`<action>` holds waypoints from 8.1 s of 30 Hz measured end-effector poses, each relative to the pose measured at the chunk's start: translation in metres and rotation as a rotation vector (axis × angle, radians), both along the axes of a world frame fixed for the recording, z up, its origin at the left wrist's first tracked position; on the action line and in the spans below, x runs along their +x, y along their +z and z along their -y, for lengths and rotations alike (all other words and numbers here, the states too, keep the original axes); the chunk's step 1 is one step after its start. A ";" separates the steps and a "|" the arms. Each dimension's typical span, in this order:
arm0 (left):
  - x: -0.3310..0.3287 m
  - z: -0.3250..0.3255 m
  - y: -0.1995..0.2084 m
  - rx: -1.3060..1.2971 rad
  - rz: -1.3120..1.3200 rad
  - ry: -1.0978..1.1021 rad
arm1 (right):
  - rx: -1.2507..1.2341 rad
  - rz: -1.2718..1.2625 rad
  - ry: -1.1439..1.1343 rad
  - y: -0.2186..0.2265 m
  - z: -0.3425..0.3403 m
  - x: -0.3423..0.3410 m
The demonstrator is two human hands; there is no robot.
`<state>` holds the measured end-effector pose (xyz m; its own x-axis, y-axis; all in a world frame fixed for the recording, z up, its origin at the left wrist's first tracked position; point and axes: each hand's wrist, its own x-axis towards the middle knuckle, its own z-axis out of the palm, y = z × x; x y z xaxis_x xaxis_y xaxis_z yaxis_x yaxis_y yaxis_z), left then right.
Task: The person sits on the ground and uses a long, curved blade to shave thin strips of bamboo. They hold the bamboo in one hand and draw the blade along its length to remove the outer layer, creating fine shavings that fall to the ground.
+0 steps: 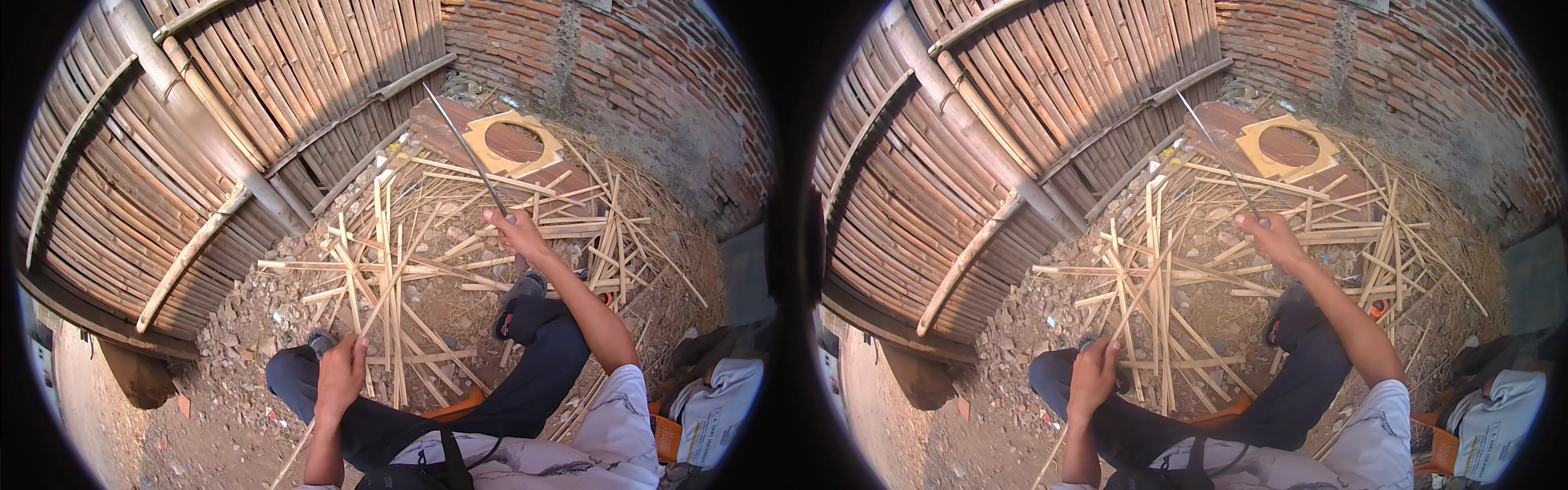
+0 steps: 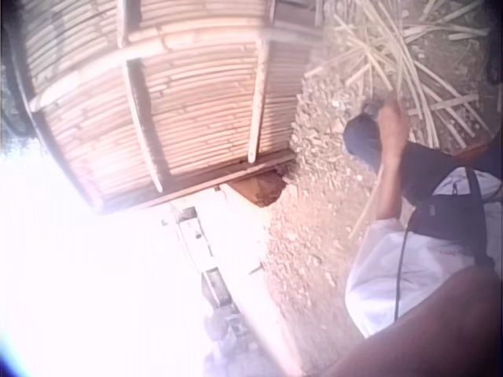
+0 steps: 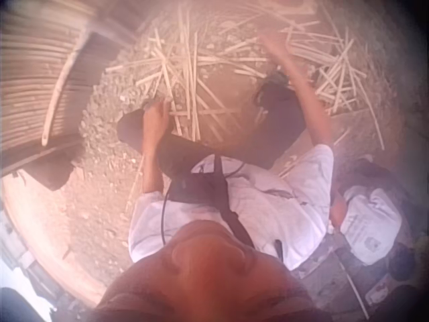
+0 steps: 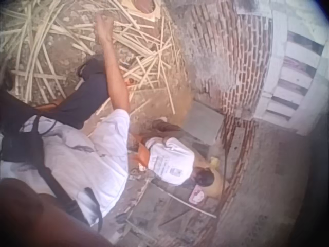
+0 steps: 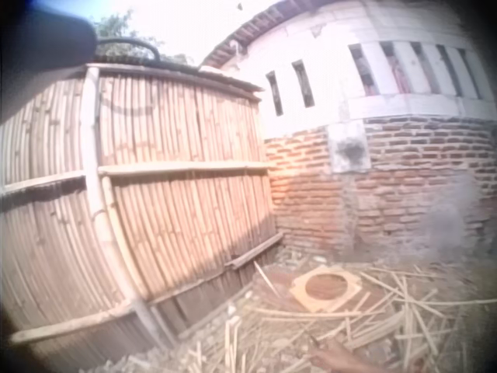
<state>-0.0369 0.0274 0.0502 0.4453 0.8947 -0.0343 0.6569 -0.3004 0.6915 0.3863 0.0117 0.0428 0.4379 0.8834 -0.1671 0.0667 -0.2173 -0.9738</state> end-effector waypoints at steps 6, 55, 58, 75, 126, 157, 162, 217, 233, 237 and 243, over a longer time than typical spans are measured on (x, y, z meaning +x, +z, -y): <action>0.024 0.007 0.001 0.130 0.008 -0.054 | 0.052 -0.103 0.057 0.013 -0.007 -0.026; 0.074 0.015 -0.016 -0.256 0.312 -0.130 | 0.354 1.018 0.414 0.002 0.021 -0.101; 0.084 0.011 -0.010 -0.261 0.323 -0.156 | 0.340 1.024 0.446 0.005 0.028 -0.111; 0.062 0.035 -0.011 -0.146 0.194 -0.052 | 0.167 0.962 0.310 0.007 0.003 -0.062; 0.029 0.044 -0.060 -0.632 0.408 -0.149 | -0.052 0.849 0.118 -0.013 -0.016 0.008; 0.002 0.023 -0.013 0.095 -0.103 0.016 | 0.025 0.523 0.177 -0.034 -0.004 0.005; 0.001 -0.007 0.002 0.284 -0.366 0.019 | 0.009 0.306 0.150 0.004 0.014 -0.039; 0.121 -0.176 0.149 -0.050 0.712 -0.513 | -0.152 -0.719 -0.215 -0.255 0.062 -0.207; 0.168 -0.142 0.138 -0.113 1.058 -0.331 | -0.105 -1.043 -0.121 -0.250 0.070 -0.199; 0.164 -0.139 0.137 -0.123 1.060 -0.354 | 0.035 -0.966 -0.130 -0.201 0.065 -0.186; 0.168 -0.134 0.140 -0.208 1.048 -0.408 | 0.255 -0.900 -0.064 -0.166 0.059 -0.176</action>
<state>0.1310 0.1614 0.1902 0.5985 0.6973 0.3945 -0.3921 -0.1745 0.9032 0.2106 -0.0472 -0.1228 0.2876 0.9186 -0.2710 -0.7396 0.0332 -0.6723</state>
